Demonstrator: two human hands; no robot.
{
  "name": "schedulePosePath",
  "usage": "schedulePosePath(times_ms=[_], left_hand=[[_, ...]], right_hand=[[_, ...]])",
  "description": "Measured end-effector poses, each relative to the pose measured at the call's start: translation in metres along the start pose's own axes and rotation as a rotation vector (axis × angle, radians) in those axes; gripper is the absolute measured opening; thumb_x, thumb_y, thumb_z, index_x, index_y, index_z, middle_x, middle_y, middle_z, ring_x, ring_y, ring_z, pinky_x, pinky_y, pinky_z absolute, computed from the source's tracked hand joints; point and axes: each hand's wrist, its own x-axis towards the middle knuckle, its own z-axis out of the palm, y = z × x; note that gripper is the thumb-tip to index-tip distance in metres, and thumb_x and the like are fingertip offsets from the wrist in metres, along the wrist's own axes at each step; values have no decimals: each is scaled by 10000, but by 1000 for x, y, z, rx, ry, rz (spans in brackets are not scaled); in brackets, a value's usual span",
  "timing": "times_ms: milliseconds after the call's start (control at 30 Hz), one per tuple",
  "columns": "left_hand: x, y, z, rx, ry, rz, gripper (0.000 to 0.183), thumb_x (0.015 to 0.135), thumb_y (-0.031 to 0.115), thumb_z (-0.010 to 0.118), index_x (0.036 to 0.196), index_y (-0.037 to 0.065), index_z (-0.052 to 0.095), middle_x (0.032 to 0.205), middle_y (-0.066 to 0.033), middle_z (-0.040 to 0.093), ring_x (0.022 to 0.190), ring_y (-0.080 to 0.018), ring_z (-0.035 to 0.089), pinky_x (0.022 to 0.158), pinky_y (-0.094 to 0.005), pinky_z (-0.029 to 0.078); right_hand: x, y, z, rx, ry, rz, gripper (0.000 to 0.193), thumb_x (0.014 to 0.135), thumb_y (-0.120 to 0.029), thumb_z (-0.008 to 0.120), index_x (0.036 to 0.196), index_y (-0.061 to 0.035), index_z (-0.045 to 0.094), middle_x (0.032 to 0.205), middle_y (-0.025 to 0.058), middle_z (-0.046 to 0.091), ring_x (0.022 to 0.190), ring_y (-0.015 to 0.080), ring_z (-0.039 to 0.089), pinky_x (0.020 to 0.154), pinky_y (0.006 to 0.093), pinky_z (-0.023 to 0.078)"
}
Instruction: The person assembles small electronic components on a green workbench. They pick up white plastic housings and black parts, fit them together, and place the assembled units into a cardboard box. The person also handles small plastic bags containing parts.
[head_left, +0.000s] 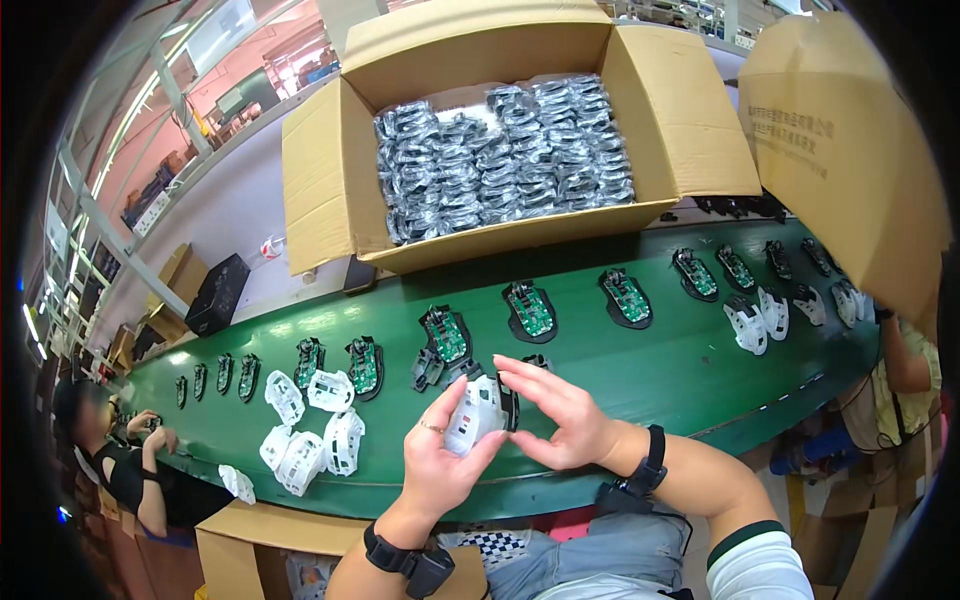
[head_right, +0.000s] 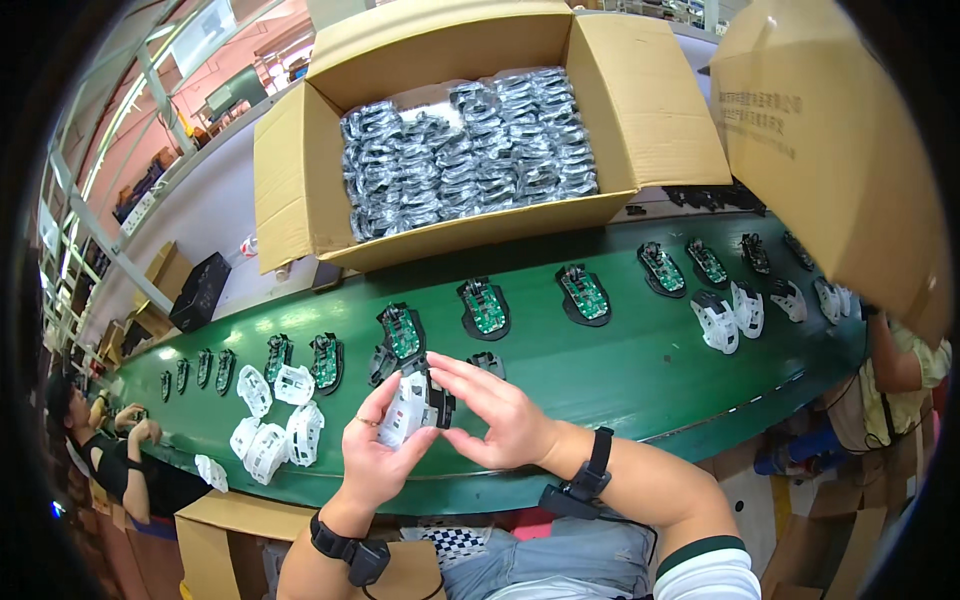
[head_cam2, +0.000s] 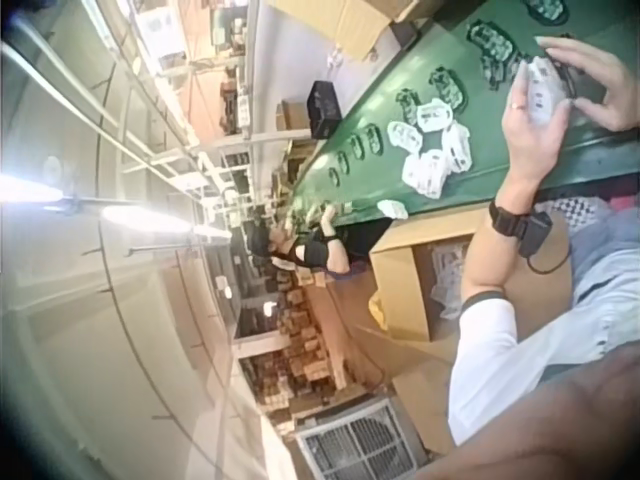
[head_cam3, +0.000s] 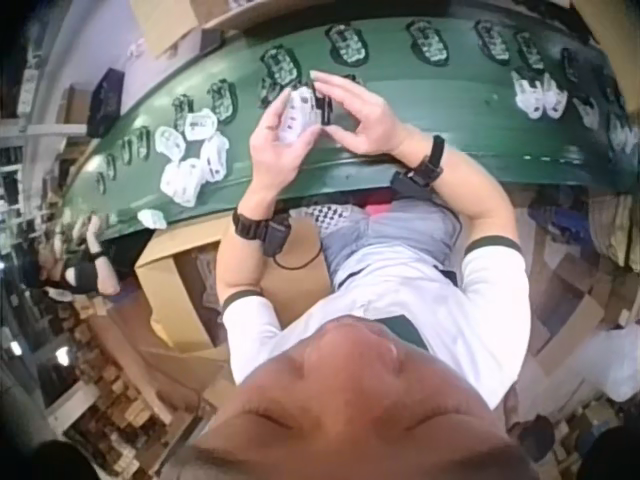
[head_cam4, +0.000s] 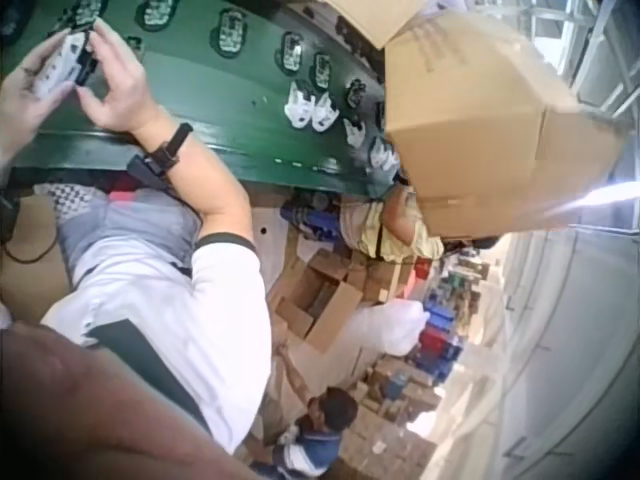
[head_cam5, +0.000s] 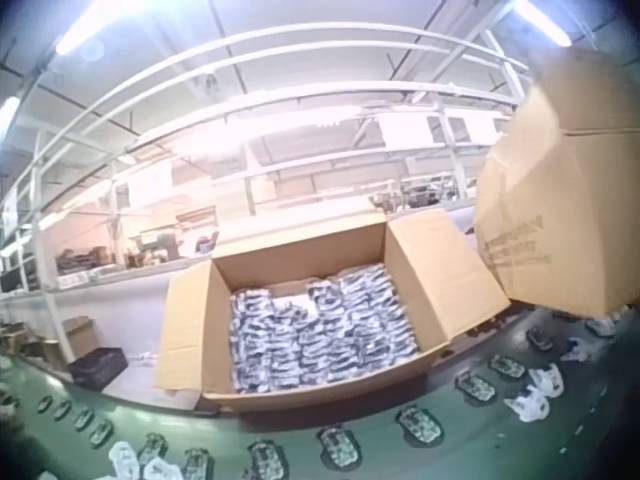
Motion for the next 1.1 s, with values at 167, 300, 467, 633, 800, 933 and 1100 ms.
schedulePosePath(times_ms=[167, 300, 467, 633, 800, 933, 1100], left_hand=[[-1, 1, -1, -52, -11, 17, 780, 827, 112, 851, 1461, -106, 451, 1332, -179, 638, 1166, -194, 637, 986, -341, 534], [-3, 1, 1, 61, 16, 68, 795, 806, 199, 882, 1427, -110, 494, 1288, -191, 666, 1125, -199, 662, 973, -340, 539], [7, 20, -4, 258, -58, 210, 727, 723, 295, 938, 1293, -46, 645, 1061, -198, 741, 936, -293, 751, 849, -354, 587], [-3, 18, 4, 228, 26, 93, 696, 706, 272, 938, 1260, -49, 665, 1060, -196, 745, 940, -299, 754, 845, -365, 590], [3, 26, 7, 323, 38, 183, 582, 737, 237, 897, 1203, -41, 684, 965, -171, 731, 817, -293, 721, 754, -384, 576], [8, 26, 2, 492, 103, 294, 389, 769, 146, 819, 1103, -12, 697, 906, -147, 706, 788, -287, 666, 719, -402, 518], [4, 26, -4, 68, 126, -67, 101, 870, 74, 705, 921, 1, 659, 798, -64, 660, 713, -161, 571, 681, -311, 458]], right_hand=[[0, 1, 2, -29, -40, -80, 671, 805, -44, 760, 1418, 75, 516, 1506, 300, 477, 1360, 448, 526, 1117, 442, 464], [-3, 0, 6, 26, -82, -38, 711, 837, -128, 800, 1452, 55, 492, 1524, 298, 458, 1386, 434, 505, 1126, 447, 453], [-14, 13, 14, 495, -103, 340, 808, 861, -243, 848, 1500, 18, 427, 1532, 217, 476, 1392, 314, 513, 1152, 435, 431], [-9, 16, 20, 668, -277, 552, 696, 876, -256, 841, 1410, 9, 481, 1283, 117, 633, 1194, 192, 619, 1068, 391, 506], [-8, 4, 17, 419, -166, 438, 559, 868, -160, 818, 1321, -1, 531, 1141, 116, 666, 1044, 204, 676, 936, 376, 562], [-4, 1, 24, 118, -20, 155, 626, 853, -165, 816, 1381, 3, 525, 1183, 171, 661, 1045, 314, 679, 903, 387, 558], [-15, 7, 22, 853, -129, 471, 402, 924, -186, 781, 1257, 6, 663, 1058, 95, 729, 900, 99, 655, 795, 284, 542]])
